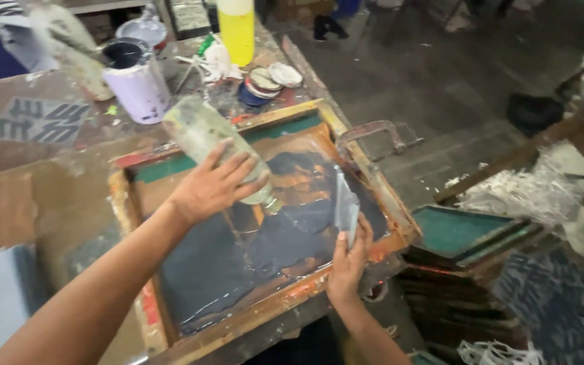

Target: The person performs screen printing by placing a white fabric square onto a wooden frame with a mesh screen. They use a squeegee to spread dark ink across the screen and pull it through to transfer a pattern onto the fabric. The printed fabric is then removed and stacked with other finished pieces.

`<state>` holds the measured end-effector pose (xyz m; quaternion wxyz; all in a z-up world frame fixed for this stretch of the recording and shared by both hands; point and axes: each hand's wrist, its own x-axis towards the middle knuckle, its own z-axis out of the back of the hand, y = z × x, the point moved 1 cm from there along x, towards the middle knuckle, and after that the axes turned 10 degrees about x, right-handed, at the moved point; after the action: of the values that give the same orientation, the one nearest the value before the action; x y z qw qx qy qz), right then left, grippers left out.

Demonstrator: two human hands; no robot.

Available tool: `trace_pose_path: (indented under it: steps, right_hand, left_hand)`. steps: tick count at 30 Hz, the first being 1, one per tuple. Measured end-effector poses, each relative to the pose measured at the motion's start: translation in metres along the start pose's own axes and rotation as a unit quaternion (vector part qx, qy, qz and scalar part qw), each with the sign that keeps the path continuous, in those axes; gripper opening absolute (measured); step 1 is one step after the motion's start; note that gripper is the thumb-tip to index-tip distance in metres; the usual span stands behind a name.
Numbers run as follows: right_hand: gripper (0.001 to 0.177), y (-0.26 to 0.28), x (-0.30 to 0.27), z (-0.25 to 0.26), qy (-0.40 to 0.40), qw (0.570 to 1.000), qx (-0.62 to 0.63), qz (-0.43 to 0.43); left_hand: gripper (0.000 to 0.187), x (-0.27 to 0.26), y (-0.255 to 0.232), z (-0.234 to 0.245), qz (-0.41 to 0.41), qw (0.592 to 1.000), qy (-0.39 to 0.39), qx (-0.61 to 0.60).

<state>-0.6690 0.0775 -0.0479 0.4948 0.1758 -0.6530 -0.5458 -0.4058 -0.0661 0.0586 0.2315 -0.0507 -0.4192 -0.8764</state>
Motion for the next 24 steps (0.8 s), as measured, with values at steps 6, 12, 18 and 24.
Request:
trace_pose_path:
  steps: [6,12,18,24]
  right_hand:
    - [0.043,-0.003,0.001,0.003,0.002,1.000,-0.003,0.006]
    - [0.042,-0.013,-0.006,0.004,-0.010,1.000,0.009,-0.009]
    - [0.039,-0.048,-0.023,0.011,-0.056,0.994,0.070,-0.069]
    - [0.036,-0.052,-0.027,0.011,-0.060,0.997,0.017,-0.041]
  left_hand:
    - [0.062,-0.004,-0.001,-0.008,0.047,0.998,0.006,-0.037]
    - [0.068,-0.005,0.008,-0.011,0.184,0.970,-0.008,-0.160]
    - [0.084,0.019,0.032,-0.040,0.371,0.889,-0.089,-0.252]
    - [0.083,0.045,0.077,-0.127,0.513,0.810,-0.134,-0.250]
